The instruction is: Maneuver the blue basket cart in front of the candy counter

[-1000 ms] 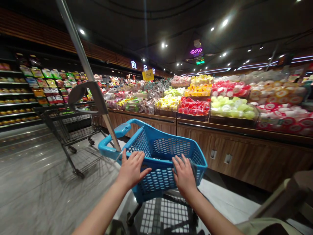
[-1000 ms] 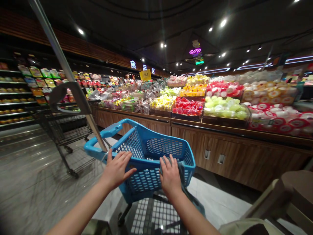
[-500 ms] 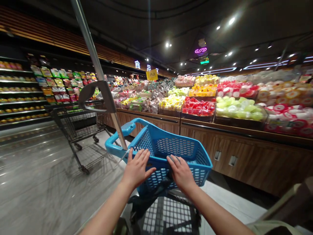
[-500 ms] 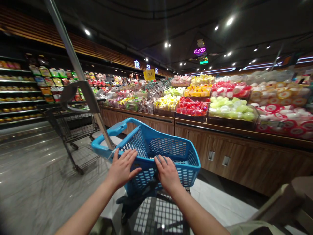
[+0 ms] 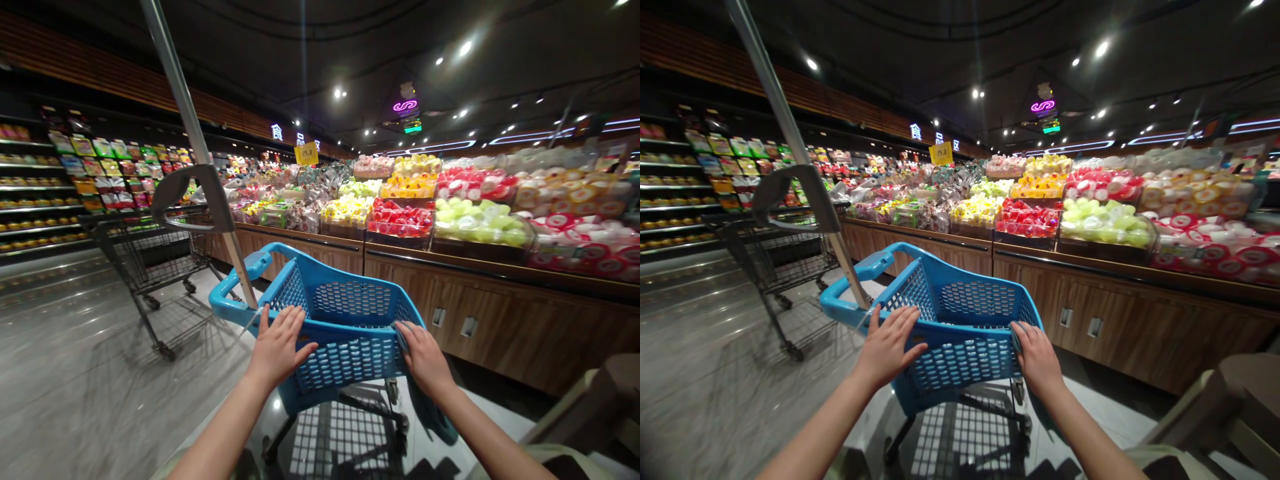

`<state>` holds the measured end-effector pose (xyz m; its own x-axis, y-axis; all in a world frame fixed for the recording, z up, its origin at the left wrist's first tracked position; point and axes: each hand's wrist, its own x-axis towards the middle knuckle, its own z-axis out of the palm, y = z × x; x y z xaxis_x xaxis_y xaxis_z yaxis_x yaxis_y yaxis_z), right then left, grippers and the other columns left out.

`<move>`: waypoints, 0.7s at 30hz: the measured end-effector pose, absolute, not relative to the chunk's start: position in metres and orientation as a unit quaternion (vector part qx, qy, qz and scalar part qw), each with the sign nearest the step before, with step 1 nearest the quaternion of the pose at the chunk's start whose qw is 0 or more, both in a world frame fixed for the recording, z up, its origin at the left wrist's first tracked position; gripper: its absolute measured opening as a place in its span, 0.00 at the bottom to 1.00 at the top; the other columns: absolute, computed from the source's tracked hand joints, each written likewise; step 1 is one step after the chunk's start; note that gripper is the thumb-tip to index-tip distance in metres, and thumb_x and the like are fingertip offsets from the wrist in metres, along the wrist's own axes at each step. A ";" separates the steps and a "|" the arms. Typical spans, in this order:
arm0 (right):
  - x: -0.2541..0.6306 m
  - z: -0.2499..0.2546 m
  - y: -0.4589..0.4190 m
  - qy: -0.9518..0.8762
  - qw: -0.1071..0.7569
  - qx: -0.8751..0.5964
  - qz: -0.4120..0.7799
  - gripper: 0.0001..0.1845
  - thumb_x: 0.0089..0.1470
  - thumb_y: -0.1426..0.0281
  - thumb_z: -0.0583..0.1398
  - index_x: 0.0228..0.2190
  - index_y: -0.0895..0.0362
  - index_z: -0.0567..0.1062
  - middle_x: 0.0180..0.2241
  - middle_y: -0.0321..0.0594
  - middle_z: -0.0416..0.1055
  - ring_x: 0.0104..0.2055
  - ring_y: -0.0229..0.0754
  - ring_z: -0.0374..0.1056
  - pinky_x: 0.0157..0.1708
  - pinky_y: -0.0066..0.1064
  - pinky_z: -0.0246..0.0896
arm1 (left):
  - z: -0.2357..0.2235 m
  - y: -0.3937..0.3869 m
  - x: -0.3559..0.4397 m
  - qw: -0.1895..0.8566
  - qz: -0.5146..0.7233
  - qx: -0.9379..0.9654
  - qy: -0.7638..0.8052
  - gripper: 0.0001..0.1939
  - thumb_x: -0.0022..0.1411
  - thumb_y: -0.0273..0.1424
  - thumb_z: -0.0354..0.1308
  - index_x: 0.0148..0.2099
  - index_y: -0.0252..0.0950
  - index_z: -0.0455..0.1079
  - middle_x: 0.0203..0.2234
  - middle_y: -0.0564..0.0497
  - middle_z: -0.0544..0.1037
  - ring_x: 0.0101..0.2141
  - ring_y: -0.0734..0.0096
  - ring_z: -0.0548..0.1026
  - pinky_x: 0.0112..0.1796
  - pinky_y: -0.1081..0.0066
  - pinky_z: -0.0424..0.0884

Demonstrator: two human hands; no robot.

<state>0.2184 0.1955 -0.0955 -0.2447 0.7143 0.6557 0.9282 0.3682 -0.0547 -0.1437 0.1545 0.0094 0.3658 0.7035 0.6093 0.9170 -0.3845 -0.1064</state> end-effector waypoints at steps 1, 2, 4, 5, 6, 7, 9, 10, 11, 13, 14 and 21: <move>0.216 -0.096 0.195 -0.766 0.305 -0.538 -0.176 0.28 0.54 0.75 0.53 0.57 0.55 0.64 0.55 0.45 0.66 0.56 0.50 0.61 0.59 0.45 0.54 | 0.009 0.155 -0.144 0.221 -0.240 -0.795 -0.511 0.29 0.64 0.50 0.52 0.60 0.38 0.66 0.57 0.43 0.72 0.58 0.52 0.66 0.63 0.43 0.28; 0.212 -0.097 0.193 -0.762 0.307 -0.541 -0.179 0.28 0.53 0.76 0.53 0.57 0.56 0.65 0.55 0.45 0.66 0.55 0.50 0.60 0.59 0.46 0.54 | 0.009 0.156 -0.144 0.222 -0.239 -0.794 -0.513 0.30 0.64 0.50 0.52 0.60 0.37 0.66 0.57 0.43 0.72 0.58 0.52 0.66 0.63 0.43 0.28; 0.202 -0.097 0.189 -0.753 0.309 -0.551 -0.185 0.28 0.53 0.76 0.54 0.56 0.56 0.65 0.54 0.45 0.66 0.55 0.52 0.61 0.58 0.47 0.55 | 0.007 0.158 -0.141 0.220 -0.236 -0.792 -0.518 0.30 0.63 0.51 0.52 0.60 0.36 0.67 0.56 0.42 0.72 0.59 0.51 0.65 0.63 0.42 0.28; 0.196 -0.096 0.186 -0.748 0.311 -0.555 -0.188 0.29 0.52 0.76 0.54 0.57 0.55 0.65 0.55 0.45 0.66 0.54 0.52 0.61 0.58 0.48 0.55 | 0.006 0.159 -0.137 0.217 -0.234 -0.793 -0.519 0.31 0.63 0.51 0.51 0.60 0.36 0.67 0.57 0.42 0.72 0.59 0.50 0.65 0.63 0.42 0.28; 0.190 -0.095 0.183 -0.744 0.314 -0.558 -0.192 0.29 0.52 0.76 0.55 0.57 0.55 0.65 0.55 0.45 0.66 0.54 0.53 0.60 0.58 0.48 0.55 | 0.003 0.161 -0.132 0.211 -0.231 -0.796 -0.518 0.31 0.63 0.52 0.51 0.60 0.36 0.67 0.57 0.42 0.71 0.60 0.50 0.64 0.63 0.42 0.28; 0.184 -0.095 0.179 -0.741 0.316 -0.559 -0.196 0.30 0.51 0.76 0.55 0.57 0.55 0.65 0.55 0.45 0.66 0.55 0.53 0.60 0.58 0.49 0.55 | 0.001 0.162 -0.125 0.203 -0.228 -0.801 -0.515 0.32 0.63 0.53 0.51 0.60 0.36 0.66 0.57 0.42 0.71 0.60 0.51 0.63 0.63 0.42 0.28; 0.173 -0.092 0.171 -0.744 0.317 -0.553 -0.202 0.31 0.51 0.76 0.56 0.58 0.56 0.64 0.56 0.46 0.65 0.56 0.54 0.59 0.59 0.49 0.53 | -0.006 0.164 -0.109 0.184 -0.221 -0.815 -0.502 0.33 0.63 0.54 0.50 0.60 0.37 0.66 0.58 0.42 0.70 0.61 0.51 0.62 0.63 0.43 0.29; 0.168 -0.091 0.167 -0.749 0.316 -0.546 -0.203 0.31 0.51 0.77 0.56 0.58 0.57 0.64 0.57 0.46 0.65 0.57 0.54 0.58 0.59 0.50 0.53 | -0.010 0.165 -0.100 0.175 -0.218 -0.823 -0.494 0.34 0.63 0.54 0.50 0.61 0.37 0.66 0.58 0.43 0.70 0.61 0.51 0.62 0.63 0.43 0.30; 0.163 -0.089 0.163 -0.757 0.312 -0.537 -0.204 0.31 0.52 0.77 0.55 0.59 0.58 0.63 0.57 0.47 0.64 0.58 0.54 0.57 0.60 0.50 0.52 | -0.013 0.166 -0.092 0.166 -0.218 -0.828 -0.489 0.34 0.63 0.55 0.49 0.61 0.37 0.65 0.58 0.43 0.70 0.61 0.52 0.61 0.63 0.43 0.31; 0.155 -0.088 0.155 -0.775 0.305 -0.515 -0.203 0.33 0.51 0.77 0.55 0.60 0.58 0.62 0.59 0.47 0.62 0.60 0.54 0.55 0.60 0.50 0.52 | -0.020 0.167 -0.082 0.155 -0.225 -0.830 -0.486 0.34 0.63 0.55 0.49 0.60 0.36 0.66 0.58 0.42 0.70 0.61 0.51 0.61 0.63 0.43 0.33; 0.152 -0.087 0.151 -0.784 0.301 -0.503 -0.204 0.34 0.51 0.77 0.55 0.61 0.58 0.61 0.60 0.46 0.61 0.62 0.54 0.54 0.60 0.50 0.53 | -0.022 0.167 -0.079 0.152 -0.230 -0.828 -0.488 0.33 0.63 0.55 0.49 0.59 0.36 0.66 0.57 0.41 0.71 0.61 0.51 0.62 0.63 0.42 0.33; 0.155 -0.090 0.132 -0.840 0.280 -0.423 -0.193 0.38 0.52 0.81 0.52 0.64 0.56 0.56 0.63 0.44 0.58 0.65 0.51 0.52 0.60 0.48 0.56 | -0.024 0.165 -0.107 0.123 -0.239 -0.831 -0.487 0.26 0.65 0.49 0.50 0.56 0.38 0.68 0.58 0.44 0.71 0.61 0.54 0.62 0.63 0.44 0.37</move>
